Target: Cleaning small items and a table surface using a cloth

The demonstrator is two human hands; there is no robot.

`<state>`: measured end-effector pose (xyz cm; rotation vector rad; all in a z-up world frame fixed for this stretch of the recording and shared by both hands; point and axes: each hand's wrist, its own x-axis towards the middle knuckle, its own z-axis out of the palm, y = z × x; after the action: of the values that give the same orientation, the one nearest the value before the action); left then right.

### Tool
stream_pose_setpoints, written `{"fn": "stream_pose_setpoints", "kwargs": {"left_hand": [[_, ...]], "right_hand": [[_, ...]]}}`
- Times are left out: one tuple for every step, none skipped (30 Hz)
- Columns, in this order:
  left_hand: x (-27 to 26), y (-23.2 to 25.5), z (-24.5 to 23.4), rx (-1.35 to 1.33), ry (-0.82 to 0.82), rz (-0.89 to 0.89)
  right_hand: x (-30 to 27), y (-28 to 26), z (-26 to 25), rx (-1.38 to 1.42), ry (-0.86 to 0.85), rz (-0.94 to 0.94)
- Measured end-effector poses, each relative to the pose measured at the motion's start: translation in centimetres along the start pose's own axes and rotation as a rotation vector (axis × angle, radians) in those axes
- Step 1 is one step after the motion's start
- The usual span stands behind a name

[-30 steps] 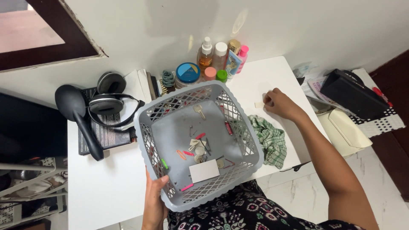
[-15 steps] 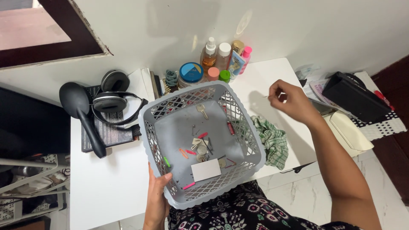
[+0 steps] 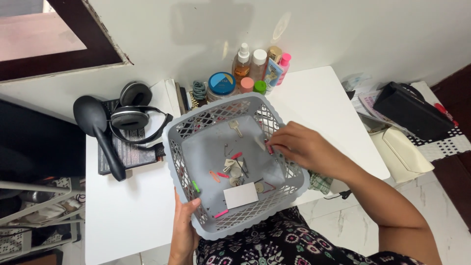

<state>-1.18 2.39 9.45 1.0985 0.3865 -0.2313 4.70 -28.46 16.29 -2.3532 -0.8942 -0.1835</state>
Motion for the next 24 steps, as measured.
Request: {"fn": "stream_pose_setpoints", "kwargs": {"left_hand": [[0.1,-0.1,-0.2,0.022,0.003,0.002],[0.2,-0.2,-0.4,0.043,0.003,0.005],[0.0,0.1,-0.1,0.045,0.0,0.004],[-0.1,0.4,0.2,0.014,0.025,-0.017],[-0.2,0.7,0.5,-0.017,0.05,-0.038],[-0.2,0.8,0.6,-0.014,0.046,-0.038],[-0.3,1.0,0.6,-0.002,0.06,-0.059],[-0.4,1.1,0.7,0.005,0.079,-0.079],[-0.1,0.6,0.2,0.003,0.078,-0.079],[0.1,0.1,-0.4,-0.051,0.109,-0.085],[0.3,-0.5,-0.9,-0.106,0.14,-0.091],[0.5,-1.0,-1.8,-0.107,0.14,-0.091],[0.8,-1.6,-2.7,-0.067,0.107,-0.069],[1.0,-2.2,-3.6,-0.024,0.076,-0.052],[0.7,-1.4,-3.0,-0.023,0.077,-0.056],[0.3,-0.5,-2.4,-0.04,0.141,-0.069],[0.0,0.4,-1.7,-0.056,0.205,-0.082],[0.0,0.3,-1.7,-0.055,0.208,-0.085],[0.1,0.3,-1.7,-0.075,0.218,-0.056],[0.1,0.2,-1.7,-0.096,0.228,-0.026],[0.3,-0.1,-2.0,-0.095,0.232,-0.028],[0.5,-0.5,-2.3,-0.118,0.202,0.001],[0.7,-0.9,-2.6,-0.14,0.171,0.03],[0.6,-0.4,-2.3,-0.139,0.168,0.027]], "right_hand": [[-0.2,-0.5,-0.6,0.024,0.043,-0.03],[-0.5,-1.1,-1.2,0.046,0.087,-0.059],[-0.9,-1.2,-1.5,0.045,0.089,-0.057],[-1.3,-1.3,-1.8,0.041,0.096,-0.032],[-1.8,-1.5,-2.1,0.038,0.103,-0.007],[-2.6,-1.0,-2.1,0.036,0.108,-0.004],[-3.4,-0.5,-2.2,-0.03,0.165,0.058],[-4.1,0.1,-2.2,-0.094,0.217,0.118],[-5.4,1.8,-1.2,-0.096,0.216,0.118],[-6.7,3.5,-0.2,-0.129,0.158,0.294],[-7.9,5.3,0.8,-0.161,0.097,0.47],[-8.7,5.6,2.0,-0.163,0.097,0.469],[-9.4,5.9,3.1,-0.199,0.013,0.436],[-10.4,6.2,4.4,-0.23,-0.074,0.406],[-11.1,7.0,5.3,-0.229,-0.077,0.409],[-11.9,7.6,6.4,-0.276,-0.112,0.377],[-12.6,8.3,7.5,-0.322,-0.148,0.345],[-12.7,8.8,8.2,-0.318,-0.15,0.346],[-12.7,9.2,8.9,-0.382,-0.074,0.269],[-12.8,9.7,9.7,-0.446,0.003,0.192],[-12.6,10.0,9.7,-0.442,0.0,0.192],[-12.5,10.3,9.8,-0.425,0.028,0.2],[-12.5,10.6,9.9,-0.408,0.055,0.208],[-12.2,10.6,9.8,-0.41,0.055,0.212]]}}
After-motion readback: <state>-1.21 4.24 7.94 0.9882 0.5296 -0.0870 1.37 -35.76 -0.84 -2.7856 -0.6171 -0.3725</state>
